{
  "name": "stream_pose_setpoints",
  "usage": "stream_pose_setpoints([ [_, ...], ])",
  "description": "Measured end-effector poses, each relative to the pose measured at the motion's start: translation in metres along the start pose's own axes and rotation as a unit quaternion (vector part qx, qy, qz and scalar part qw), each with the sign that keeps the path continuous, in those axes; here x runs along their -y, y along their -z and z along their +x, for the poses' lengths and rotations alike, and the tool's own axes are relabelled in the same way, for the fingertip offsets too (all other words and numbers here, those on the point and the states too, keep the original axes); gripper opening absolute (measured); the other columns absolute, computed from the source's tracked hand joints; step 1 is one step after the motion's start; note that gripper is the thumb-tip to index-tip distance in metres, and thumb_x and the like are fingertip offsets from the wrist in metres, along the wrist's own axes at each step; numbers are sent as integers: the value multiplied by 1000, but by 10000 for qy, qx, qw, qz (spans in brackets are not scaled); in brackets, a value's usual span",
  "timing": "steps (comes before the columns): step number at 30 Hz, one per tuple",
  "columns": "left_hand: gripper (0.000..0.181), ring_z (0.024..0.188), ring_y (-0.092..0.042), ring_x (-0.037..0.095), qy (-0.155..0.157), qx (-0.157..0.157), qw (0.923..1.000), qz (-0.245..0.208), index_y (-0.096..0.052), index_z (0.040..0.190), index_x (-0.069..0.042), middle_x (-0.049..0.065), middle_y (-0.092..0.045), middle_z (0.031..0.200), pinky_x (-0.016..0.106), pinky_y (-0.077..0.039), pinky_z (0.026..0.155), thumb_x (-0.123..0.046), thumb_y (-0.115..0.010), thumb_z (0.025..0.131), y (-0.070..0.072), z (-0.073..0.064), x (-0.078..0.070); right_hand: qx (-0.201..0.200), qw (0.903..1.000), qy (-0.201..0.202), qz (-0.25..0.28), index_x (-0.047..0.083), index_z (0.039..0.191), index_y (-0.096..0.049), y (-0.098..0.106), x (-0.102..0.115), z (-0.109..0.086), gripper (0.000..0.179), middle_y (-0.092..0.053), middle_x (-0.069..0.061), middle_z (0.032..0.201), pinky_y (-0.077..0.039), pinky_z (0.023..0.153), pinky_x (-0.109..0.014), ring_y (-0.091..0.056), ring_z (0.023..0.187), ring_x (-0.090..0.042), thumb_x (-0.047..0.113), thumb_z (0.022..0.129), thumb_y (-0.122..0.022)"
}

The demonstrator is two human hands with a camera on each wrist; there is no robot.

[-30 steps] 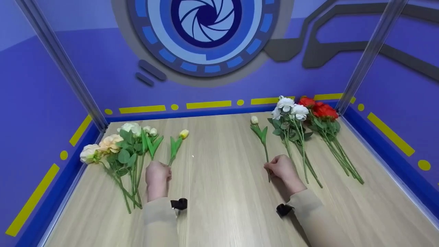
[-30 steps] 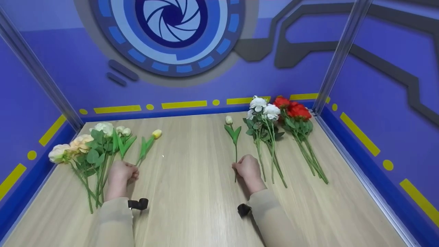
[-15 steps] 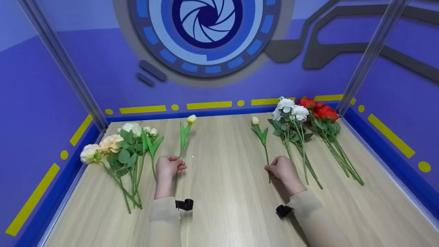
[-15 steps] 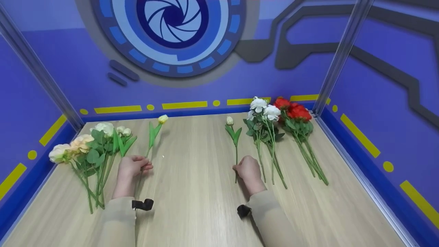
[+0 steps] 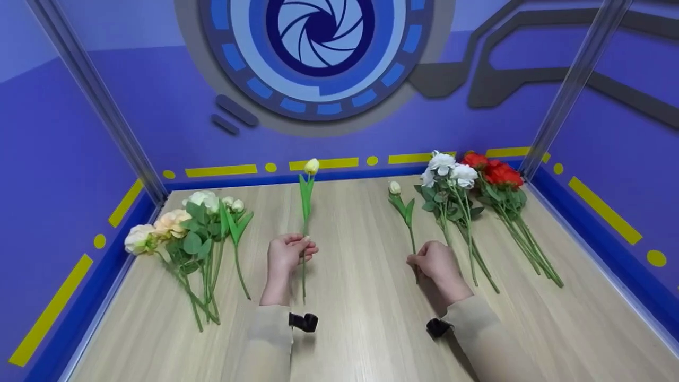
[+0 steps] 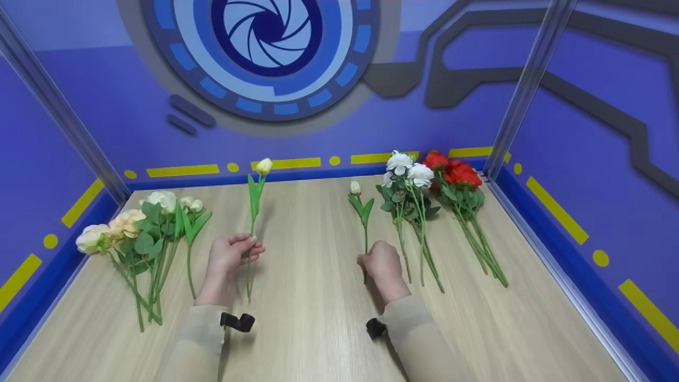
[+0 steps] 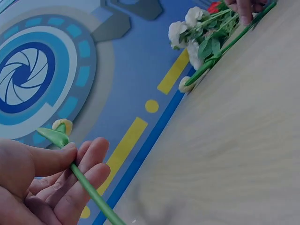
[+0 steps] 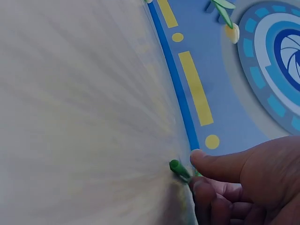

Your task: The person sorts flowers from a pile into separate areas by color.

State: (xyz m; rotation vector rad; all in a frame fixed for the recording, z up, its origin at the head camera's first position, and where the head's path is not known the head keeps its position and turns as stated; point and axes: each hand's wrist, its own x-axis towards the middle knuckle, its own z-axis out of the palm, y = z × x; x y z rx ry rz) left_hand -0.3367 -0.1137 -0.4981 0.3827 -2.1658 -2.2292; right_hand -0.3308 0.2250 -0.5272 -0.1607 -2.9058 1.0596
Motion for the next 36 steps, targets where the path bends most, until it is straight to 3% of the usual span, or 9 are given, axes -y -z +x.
stream_pose_setpoints([
  [5,19,75,-76,14,-185,223,9993,-221,-62,114,14,21,-78,94,25,-63,65,1,-61,101,-14,-5,1,74,9994,189,296,7,74,-61,-5,16,-7,27,-62,-2,60,-43,52,-26,-54,51,-12,20,93,-76],
  [10,20,78,-77,14,-248,506,9976,-396,-60,116,14,21,-78,95,26,-63,70,0,-60,102,-32,-11,4,352,9935,618,886,6,79,-69,-17,39,-21,18,-65,-1,63,-44,50,-23,-54,51,-9,15,92,-76],
  [14,17,80,-78,15,-329,773,9952,-501,-60,114,13,22,-78,97,28,-64,73,0,-59,102,-48,-18,7,886,9783,956,1612,3,88,-75,-29,56,-35,12,-73,-6,74,-51,55,-22,-62,60,-9,13,94,-75],
  [18,17,84,-78,18,-346,1049,9913,-718,-58,114,12,23,-77,99,30,-64,76,0,-59,103,-64,-27,11,1452,9563,1111,2282,-5,104,-75,-41,66,-47,20,-77,-13,88,-59,64,-26,-68,69,-10,14,97,-72],
  [23,14,84,-79,20,-312,1231,9878,-901,-59,112,10,21,-78,96,31,-64,76,0,-60,102,-82,-36,16,1636,9414,1250,2673,-10,104,-73,-52,71,-55,20,-77,-18,88,-58,63,-24,-66,68,-7,9,97,-70],
  [29,11,84,-79,19,-497,1339,9873,-693,-61,109,8,21,-78,95,31,-64,74,0,-62,100,-88,-40,20,1406,9431,1420,2656,-10,91,-72,-55,73,-59,14,-74,-14,79,-51,58,-16,-60,63,-4,4,94,-72],
  [32,18,87,-79,20,-498,1465,9870,-426,-63,114,9,22,-78,99,30,-64,76,-3,-63,101,-83,-38,17,1284,9485,1506,2473,-7,88,-73,-54,72,-58,14,-73,-12,77,-51,57,-16,-60,62,-4,5,94,-72],
  [36,28,94,-79,24,-485,1545,9868,21,-64,122,10,23,-77,106,32,-64,81,-10,-64,102,-72,-33,12,1225,9531,1336,2423,-5,89,-73,-50,70,-55,12,-74,-10,78,-55,60,-21,-62,65,-5,6,95,-72],
])
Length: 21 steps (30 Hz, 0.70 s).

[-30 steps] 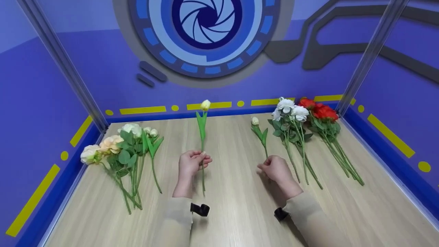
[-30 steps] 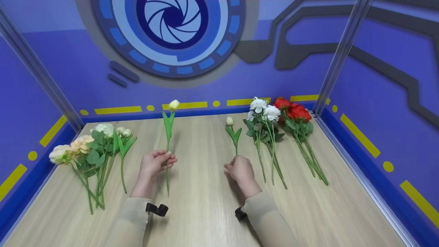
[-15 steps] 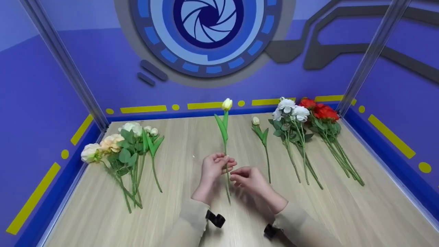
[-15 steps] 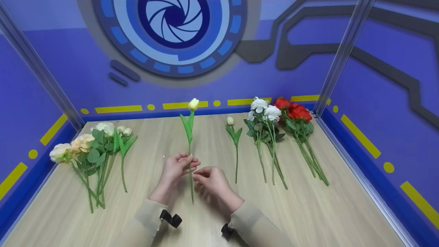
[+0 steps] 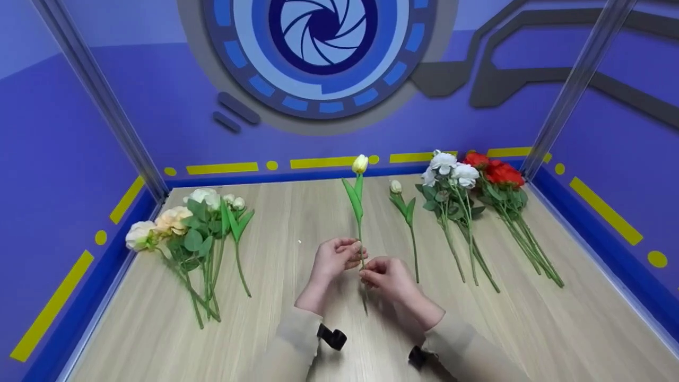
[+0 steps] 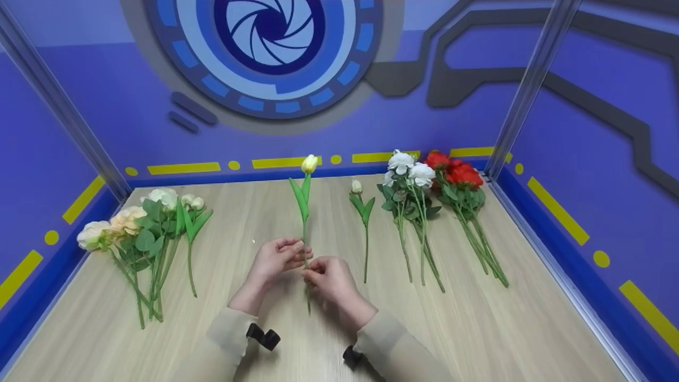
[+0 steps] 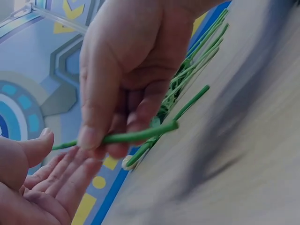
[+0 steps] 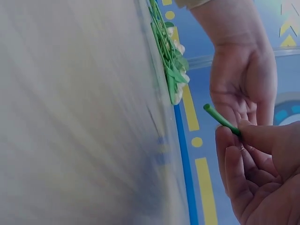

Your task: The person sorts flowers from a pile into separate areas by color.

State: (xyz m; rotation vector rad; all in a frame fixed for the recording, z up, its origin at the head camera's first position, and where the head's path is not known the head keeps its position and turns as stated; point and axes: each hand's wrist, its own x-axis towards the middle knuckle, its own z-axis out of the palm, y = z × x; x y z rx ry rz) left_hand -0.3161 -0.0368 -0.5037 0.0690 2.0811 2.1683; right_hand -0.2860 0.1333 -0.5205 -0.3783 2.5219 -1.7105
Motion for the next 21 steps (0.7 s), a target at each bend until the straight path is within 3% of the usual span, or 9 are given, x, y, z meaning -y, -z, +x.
stream_pose_setpoints([
  [4,32,94,-78,23,20,-354,9984,439,-65,124,10,23,-77,107,32,-64,82,-13,-64,103,18,5,-3,-146,9996,-240,-35,-3,91,-74,8,-3,4,12,-75,-9,81,-58,63,-27,-65,68,-8,7,96,-71],
  [10,25,91,-75,20,-104,-1472,9847,923,-69,118,7,19,-77,103,28,-61,77,-12,-65,101,61,9,-5,-548,9966,-461,-417,-1,88,-74,22,-9,12,10,-75,-7,78,-54,61,-22,-65,66,-8,7,95,-73],
  [15,27,102,-71,31,-35,-2346,9584,1625,-67,123,4,21,-73,113,36,-58,86,-13,-62,103,98,9,-1,-767,9926,-656,-669,1,86,-75,37,-14,18,9,-73,-4,74,-51,59,-22,-62,64,-8,6,93,-74],
  [19,34,123,-60,41,123,-2892,9315,2204,-58,135,4,25,-62,131,50,-51,104,-13,-58,105,125,3,3,-882,9874,-869,-987,3,83,-74,51,-19,20,11,-70,-1,69,-46,52,-23,-57,58,-8,8,93,-74],
  [21,38,131,-53,44,206,-3209,9130,2511,-54,139,3,27,-56,138,54,-45,109,-13,-59,104,137,0,6,-905,9847,-974,-1125,3,82,-74,58,-22,20,13,-68,0,66,-44,47,-23,-55,54,-9,8,93,-73],
])
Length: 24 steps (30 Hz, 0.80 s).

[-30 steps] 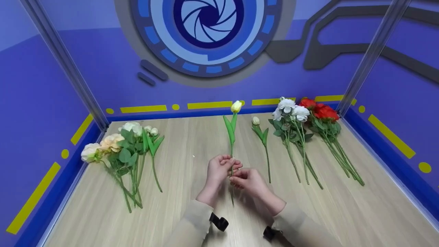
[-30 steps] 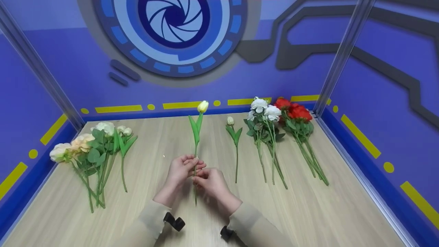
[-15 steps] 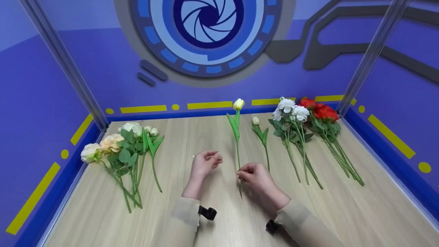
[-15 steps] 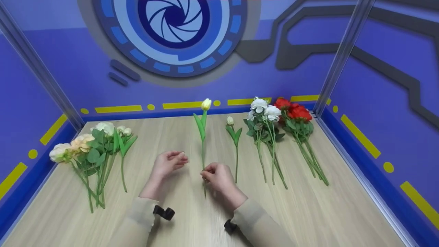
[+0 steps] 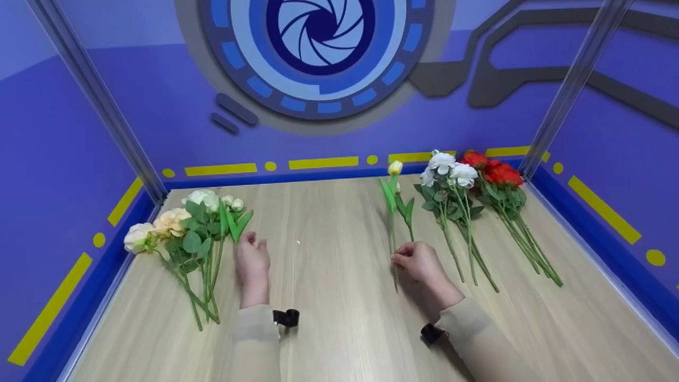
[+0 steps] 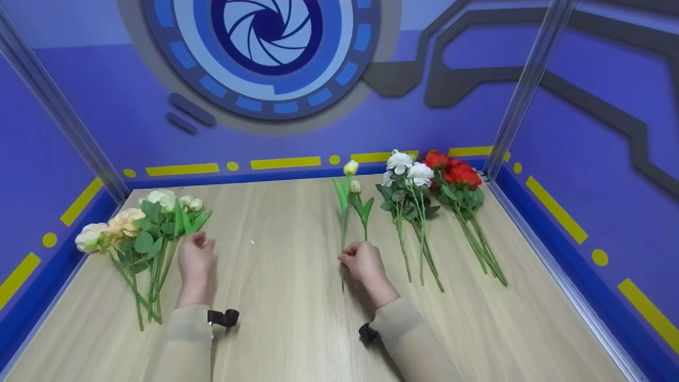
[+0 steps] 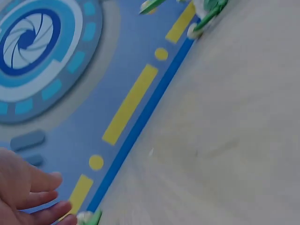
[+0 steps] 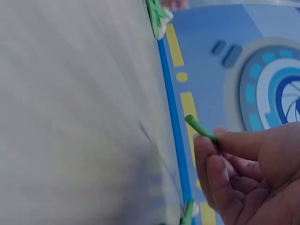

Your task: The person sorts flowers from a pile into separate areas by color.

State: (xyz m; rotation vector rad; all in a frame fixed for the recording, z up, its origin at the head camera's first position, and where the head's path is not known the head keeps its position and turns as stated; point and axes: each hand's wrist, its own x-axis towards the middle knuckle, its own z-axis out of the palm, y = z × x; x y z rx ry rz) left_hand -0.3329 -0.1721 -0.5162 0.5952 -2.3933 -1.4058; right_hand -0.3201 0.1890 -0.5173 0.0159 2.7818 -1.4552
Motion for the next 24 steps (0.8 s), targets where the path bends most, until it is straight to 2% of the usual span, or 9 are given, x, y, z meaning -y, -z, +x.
stream_pose_setpoints([
  [3,44,134,-44,50,162,-440,9977,494,-51,141,4,31,-49,142,60,-41,109,-14,-62,102,9,4,11,45,9998,-202,-72,2,82,-74,7,-6,3,14,-67,-1,63,-43,44,-24,-54,49,-10,8,94,-72],
  [6,48,132,-42,54,331,-613,9929,960,-49,141,6,37,-45,141,63,-41,107,-16,-63,101,16,7,20,99,9993,-355,-13,0,84,-73,11,-12,6,13,-67,-2,64,-45,45,-24,-56,51,-11,7,94,-71],
  [10,50,128,-43,59,447,-471,9886,1358,-46,138,13,43,-43,139,64,-42,107,-15,-63,100,20,9,28,113,9990,-438,-56,0,84,-73,14,-18,9,13,-66,-2,63,-45,48,-23,-58,53,-11,7,94,-71],
  [15,38,123,-47,62,338,-343,9878,1481,-48,128,20,48,-44,135,65,-42,105,-3,-55,98,20,9,35,53,9985,-472,-267,1,82,-74,16,-21,11,14,-65,0,60,-44,53,-23,-57,53,-10,8,94,-71],
  [19,30,116,-52,61,219,-357,9875,1520,-52,121,21,46,-50,127,63,-44,102,6,-44,96,20,8,38,-11,9981,-376,-496,2,78,-76,16,-23,12,16,-65,2,57,-46,59,-22,-57,53,-10,8,92,-71],
  [24,28,116,-53,59,258,-197,9853,1678,-57,116,21,44,-55,121,61,-44,102,6,-43,95,20,8,36,-54,9979,-287,-583,3,75,-76,17,-24,12,19,-64,3,55,-46,59,-23,-57,53,-9,8,92,-71],
])
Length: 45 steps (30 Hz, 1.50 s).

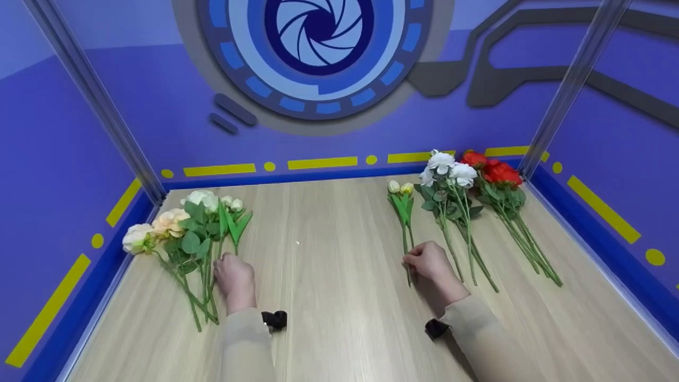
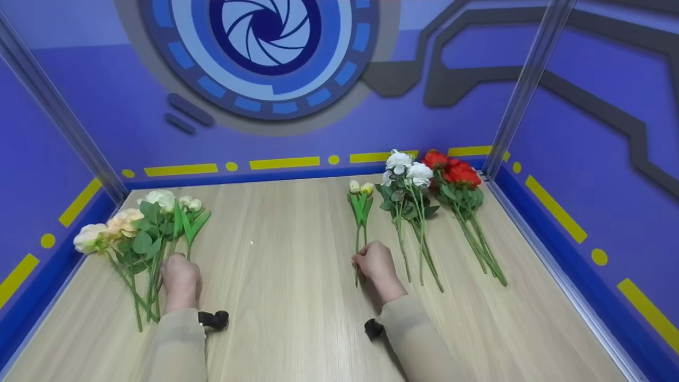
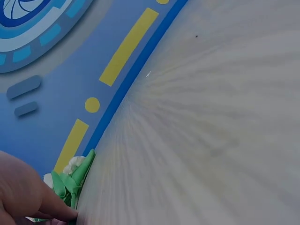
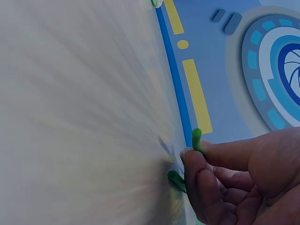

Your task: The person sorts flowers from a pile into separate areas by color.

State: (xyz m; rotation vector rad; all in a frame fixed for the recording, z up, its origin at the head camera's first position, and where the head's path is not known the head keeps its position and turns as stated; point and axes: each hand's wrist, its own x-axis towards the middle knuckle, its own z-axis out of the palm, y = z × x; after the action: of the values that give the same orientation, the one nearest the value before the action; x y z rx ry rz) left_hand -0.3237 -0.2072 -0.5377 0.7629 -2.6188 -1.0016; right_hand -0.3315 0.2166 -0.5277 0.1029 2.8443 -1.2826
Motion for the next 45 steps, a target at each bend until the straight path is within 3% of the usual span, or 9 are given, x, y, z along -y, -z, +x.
stream_pose_setpoints([
  [6,30,109,-59,58,-31,148,9996,223,-64,103,21,43,-59,113,60,-48,96,1,-43,95,5,-2,-5,-34,10000,4,-59,4,76,-78,1,1,1,18,-65,2,55,-47,62,-23,-58,53,-9,10,91,-72],
  [11,25,79,-62,45,-427,106,9989,132,-60,71,10,37,-65,87,57,-52,76,1,-46,90,10,-6,-7,34,9999,-55,-86,3,77,-77,0,1,0,18,-68,-2,59,-50,60,-24,-59,53,-10,11,92,-72],
  [16,25,81,-63,41,-286,582,9976,-236,-57,72,5,34,-67,87,55,-54,78,-3,-46,93,15,-4,-5,65,9999,-107,-85,2,77,-75,-1,2,0,17,-70,-5,63,-50,55,-24,-61,52,-10,10,92,-73],
  [19,27,72,-62,34,-118,909,9947,-474,-58,69,4,23,-64,72,46,-54,69,-3,-47,93,18,0,-5,18,9999,-91,-126,2,75,-74,-1,2,0,17,-70,-6,63,-50,53,-24,-61,51,-10,10,90,-74],
  [23,21,54,-58,14,503,1560,9751,-1491,-65,87,9,3,-60,59,26,-47,53,-1,-49,96,18,4,-6,-16,9996,-124,-265,3,72,-73,-1,1,0,20,-68,-4,61,-48,51,-24,-59,51,-11,12,90,-76],
  [27,35,55,-67,8,1039,1942,9449,-2421,-52,131,19,6,-71,69,19,-50,49,2,-50,100,16,6,-8,-2,9991,-180,-382,5,70,-71,0,1,-1,23,-66,-1,59,-44,47,-24,-55,51,-11,15,90,-77],
  [32,43,62,-72,11,1086,2068,9402,-2479,-45,141,18,13,-74,80,19,-52,52,3,-52,101,17,4,-13,-2,9989,-44,-471,7,66,-66,0,-1,-2,26,-60,2,54,-41,47,-23,-50,46,-10,15,89,-77],
  [37,39,65,-73,12,1026,2039,9399,-2541,-50,137,18,14,-73,84,20,-57,57,5,-52,100,16,-1,-19,-74,9984,24,-563,8,67,-64,0,-2,-2,26,-60,1,56,-43,49,-25,-51,48,-12,14,88,-78],
  [45,35,66,-73,16,930,1957,9293,-2993,-51,133,18,22,-73,90,27,-61,64,6,-54,100,9,-7,-31,-68,9983,-11,-581,9,66,-60,0,-1,-3,29,-58,2,58,-42,50,-25,-51,51,-13,15,87,-80],
])
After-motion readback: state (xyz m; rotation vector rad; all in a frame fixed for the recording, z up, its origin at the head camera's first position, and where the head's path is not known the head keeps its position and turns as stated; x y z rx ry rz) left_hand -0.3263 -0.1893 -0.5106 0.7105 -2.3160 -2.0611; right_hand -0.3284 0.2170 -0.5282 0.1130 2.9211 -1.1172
